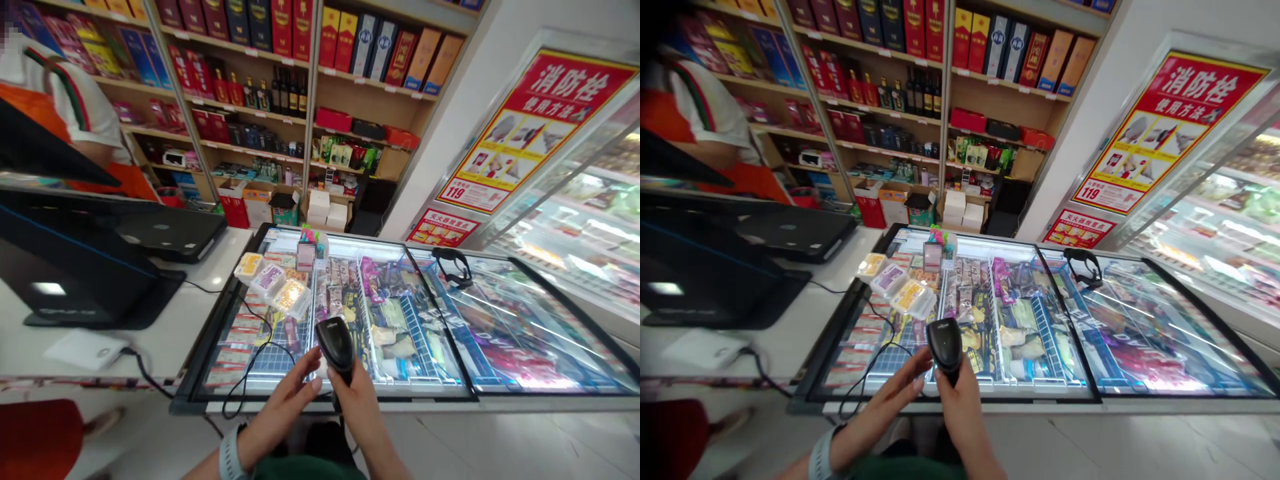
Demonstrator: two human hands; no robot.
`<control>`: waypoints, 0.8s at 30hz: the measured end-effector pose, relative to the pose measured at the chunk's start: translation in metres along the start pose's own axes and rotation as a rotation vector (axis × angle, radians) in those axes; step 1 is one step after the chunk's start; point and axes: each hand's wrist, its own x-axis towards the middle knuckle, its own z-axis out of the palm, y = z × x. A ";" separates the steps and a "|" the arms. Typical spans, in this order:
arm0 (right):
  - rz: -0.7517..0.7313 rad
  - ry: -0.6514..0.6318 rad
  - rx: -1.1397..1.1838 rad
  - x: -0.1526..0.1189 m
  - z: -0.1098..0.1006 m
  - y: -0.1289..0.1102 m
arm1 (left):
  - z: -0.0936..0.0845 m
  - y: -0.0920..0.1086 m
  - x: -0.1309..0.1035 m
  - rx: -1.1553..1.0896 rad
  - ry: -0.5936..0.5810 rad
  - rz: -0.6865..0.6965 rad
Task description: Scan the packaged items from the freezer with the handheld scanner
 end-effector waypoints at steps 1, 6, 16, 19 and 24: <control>-0.013 -0.040 0.022 0.000 0.005 -0.001 | 0.009 -0.001 -0.003 -0.069 0.040 -0.008; -0.240 -0.347 0.017 -0.005 0.016 -0.004 | 0.031 0.000 -0.005 -0.222 0.418 0.025; -0.522 -0.526 -0.156 0.024 -0.034 0.017 | 0.017 0.016 -0.047 -0.178 0.888 0.034; -0.519 -0.528 -0.239 0.047 -0.041 0.030 | -0.016 0.030 -0.075 0.136 0.920 0.079; -0.573 -0.433 -0.404 0.094 -0.047 0.036 | -0.070 0.057 -0.123 0.913 1.171 0.016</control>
